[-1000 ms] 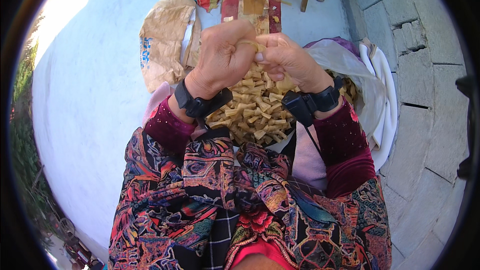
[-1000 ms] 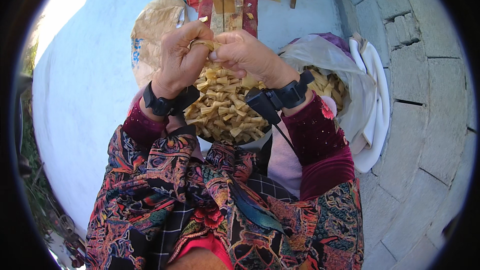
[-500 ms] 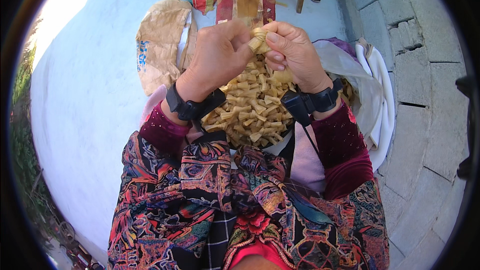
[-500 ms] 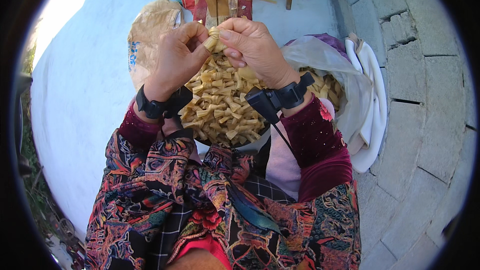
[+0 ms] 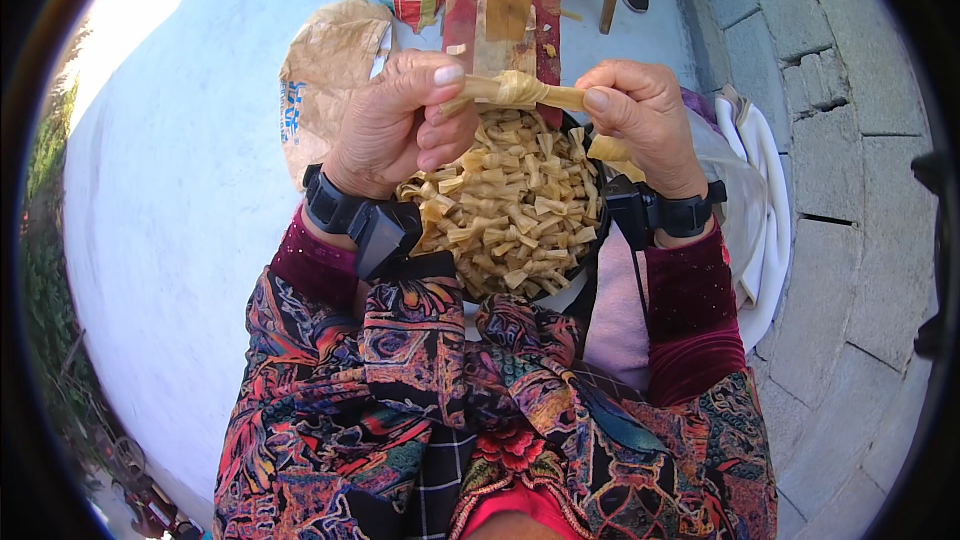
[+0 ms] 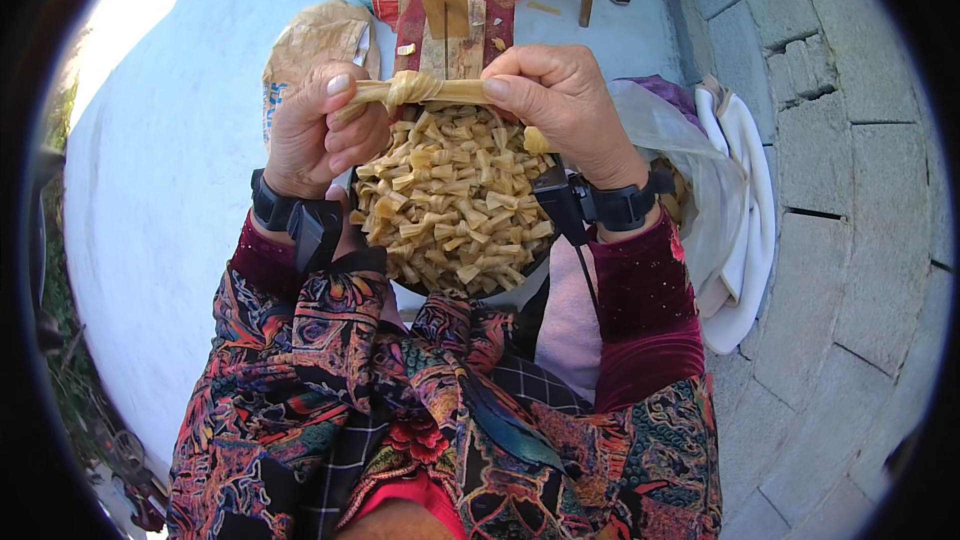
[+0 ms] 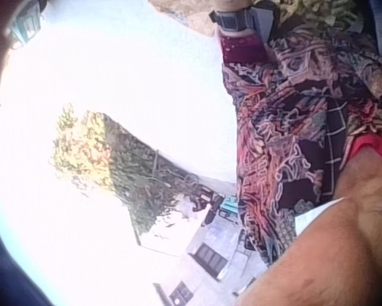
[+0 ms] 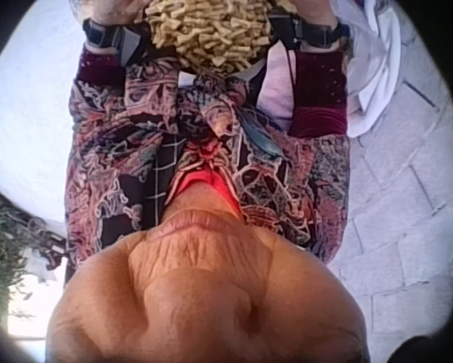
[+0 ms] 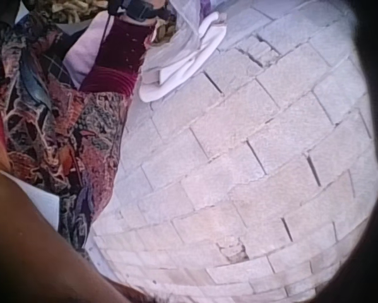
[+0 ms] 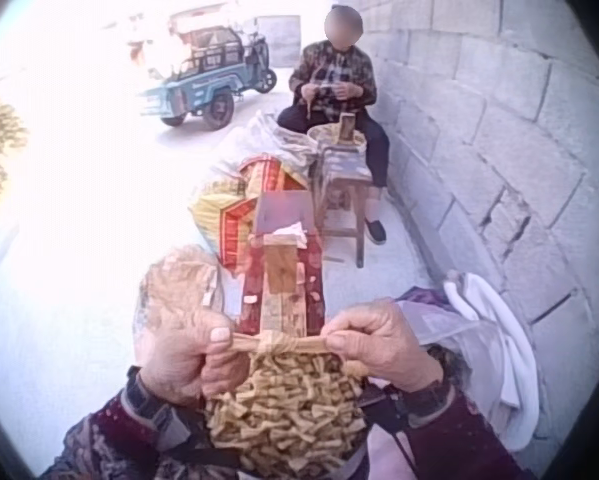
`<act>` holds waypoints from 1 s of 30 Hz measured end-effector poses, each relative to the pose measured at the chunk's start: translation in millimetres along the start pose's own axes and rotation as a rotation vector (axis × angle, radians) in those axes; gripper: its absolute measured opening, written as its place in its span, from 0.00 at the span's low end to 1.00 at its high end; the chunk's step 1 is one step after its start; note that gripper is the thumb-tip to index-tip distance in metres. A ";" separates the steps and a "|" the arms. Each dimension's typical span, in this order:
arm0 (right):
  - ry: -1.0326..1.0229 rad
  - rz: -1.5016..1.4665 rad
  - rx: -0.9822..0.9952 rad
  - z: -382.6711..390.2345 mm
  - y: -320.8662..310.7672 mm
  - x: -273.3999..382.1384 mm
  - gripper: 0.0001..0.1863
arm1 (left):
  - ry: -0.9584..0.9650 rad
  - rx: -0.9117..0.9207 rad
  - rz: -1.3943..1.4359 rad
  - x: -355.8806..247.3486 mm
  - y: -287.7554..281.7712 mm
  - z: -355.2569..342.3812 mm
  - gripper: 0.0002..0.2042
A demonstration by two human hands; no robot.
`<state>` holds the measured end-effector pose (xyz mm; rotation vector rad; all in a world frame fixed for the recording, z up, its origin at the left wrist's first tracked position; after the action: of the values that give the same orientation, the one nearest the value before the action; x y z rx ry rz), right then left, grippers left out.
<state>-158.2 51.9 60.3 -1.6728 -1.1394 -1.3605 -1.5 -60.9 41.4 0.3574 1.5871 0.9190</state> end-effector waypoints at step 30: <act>-0.278 1.004 -0.288 -61.5 7.1 -76.3 0.11 | 0.516 -0.479 -1.694 -0.3 -60.6 -60.2 0.13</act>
<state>-179.6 -21.9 -0.9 -2.2231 -0.1067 -0.6566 -41.9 -121.4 -3.4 -1.4766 1.3812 -0.0462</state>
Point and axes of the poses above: each hand's wrist, its own z-axis away from the middle knuckle, its own y-axis out of the palm, x = y × z, the point moved 4 cm from there along -z, towards the middle knuckle, and after that the axes turned 13 degrees about -x, right-handed, at the moved point
